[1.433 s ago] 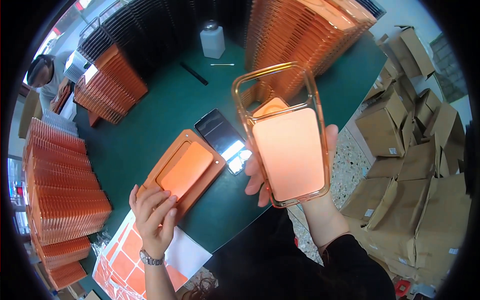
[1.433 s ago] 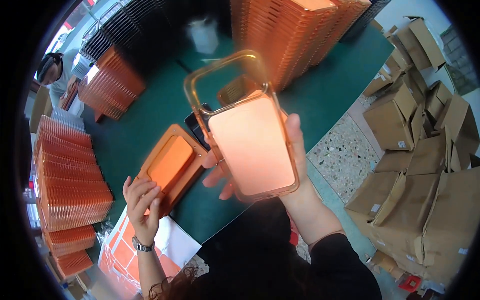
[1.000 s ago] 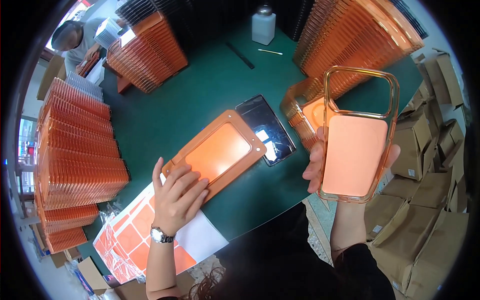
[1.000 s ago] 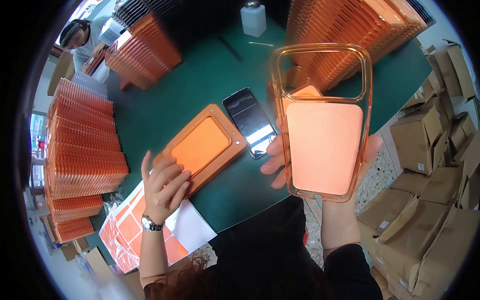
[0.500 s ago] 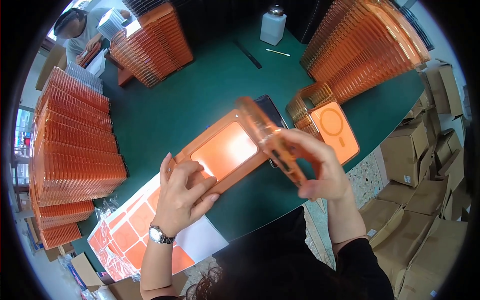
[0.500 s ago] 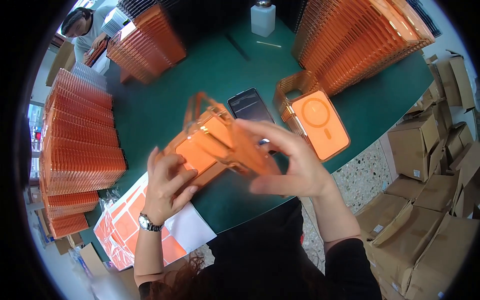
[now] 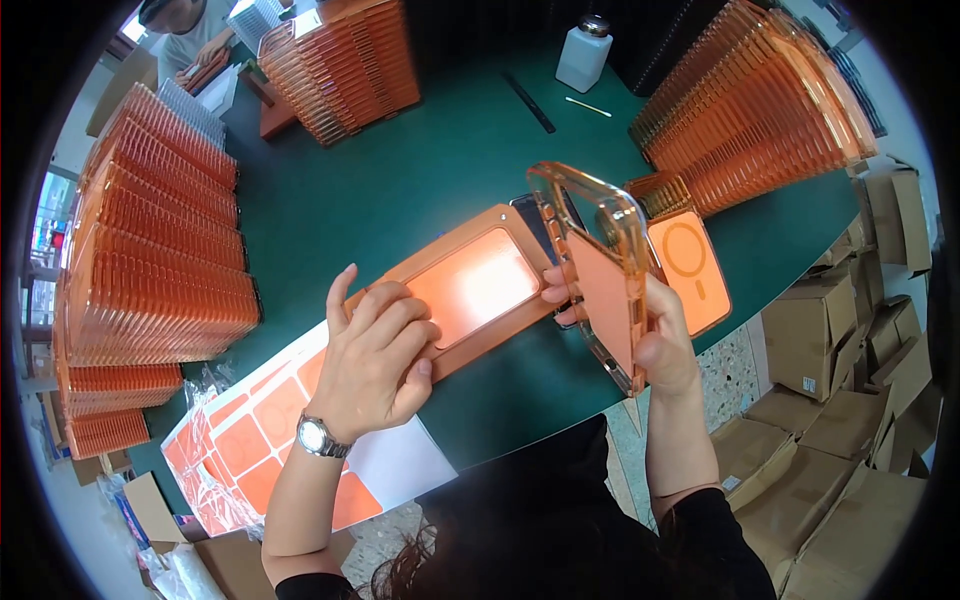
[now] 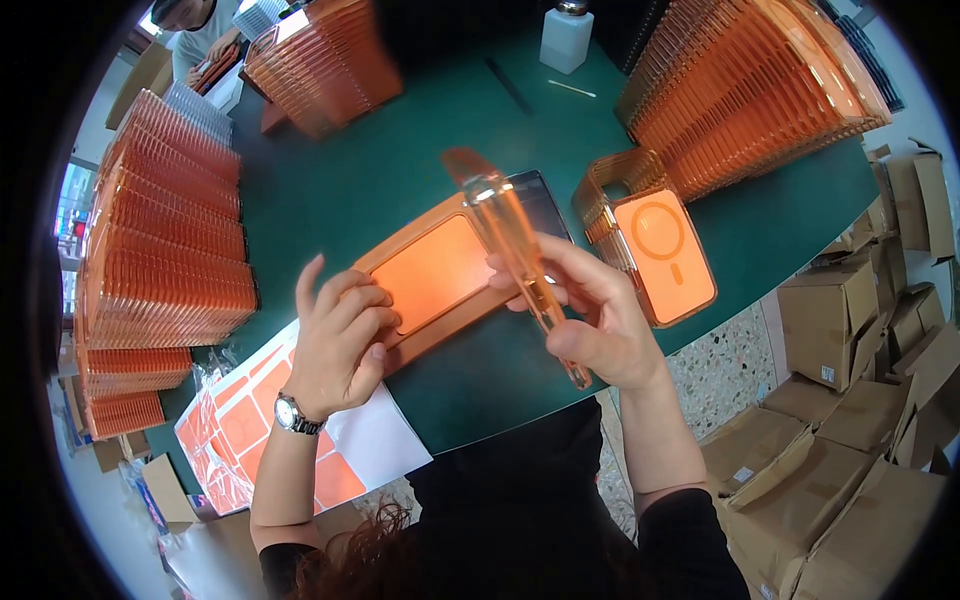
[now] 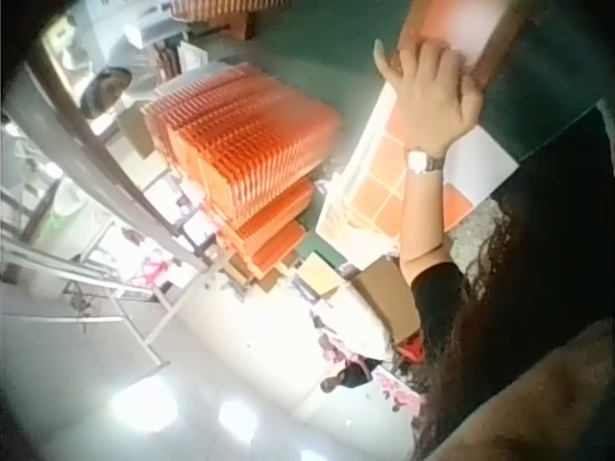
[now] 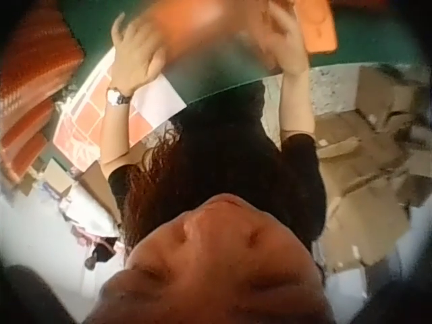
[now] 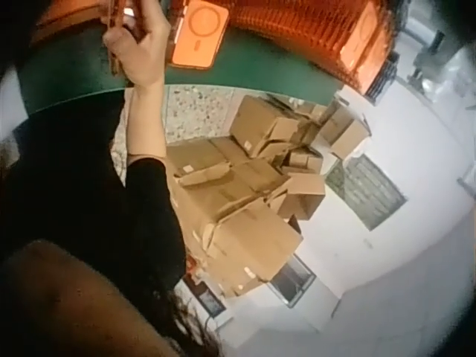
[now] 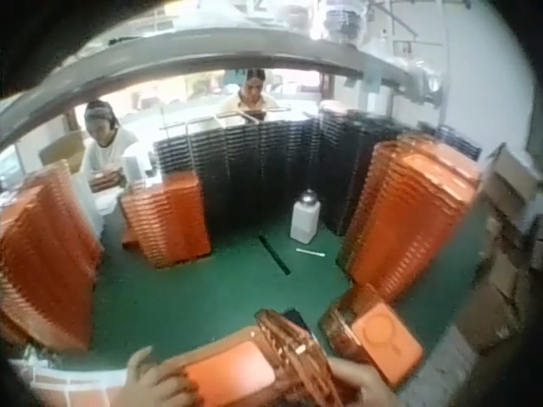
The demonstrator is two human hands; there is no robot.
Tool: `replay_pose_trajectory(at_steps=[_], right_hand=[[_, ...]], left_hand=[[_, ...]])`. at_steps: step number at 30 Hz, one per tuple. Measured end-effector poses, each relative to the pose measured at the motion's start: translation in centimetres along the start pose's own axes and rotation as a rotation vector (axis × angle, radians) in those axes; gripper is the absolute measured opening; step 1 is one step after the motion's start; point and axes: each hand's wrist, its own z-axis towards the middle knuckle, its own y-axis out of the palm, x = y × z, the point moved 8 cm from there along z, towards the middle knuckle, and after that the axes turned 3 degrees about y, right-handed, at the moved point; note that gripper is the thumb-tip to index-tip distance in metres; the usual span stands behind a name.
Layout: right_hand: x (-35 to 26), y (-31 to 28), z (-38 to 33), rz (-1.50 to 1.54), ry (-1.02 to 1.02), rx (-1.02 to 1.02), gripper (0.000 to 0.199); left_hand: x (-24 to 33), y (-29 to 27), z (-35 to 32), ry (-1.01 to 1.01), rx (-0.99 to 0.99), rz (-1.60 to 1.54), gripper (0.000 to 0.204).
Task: Assemble parts of protective phone cases.
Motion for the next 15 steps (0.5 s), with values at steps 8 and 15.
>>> replay_pose_trajectory(at_steps=[8,15], right_hand=[[-1.1,0.0,0.5,-0.167,-0.013,0.009,0.097],[-2.7,4.5,5.2,-1.163,-0.255,-0.138,0.088]], left_hand=[[-1.3,-0.4,-0.1,-0.088,0.127,-0.160,0.014],[-5.1,-0.8,-4.9,-0.341,0.550,-0.605,0.024]])
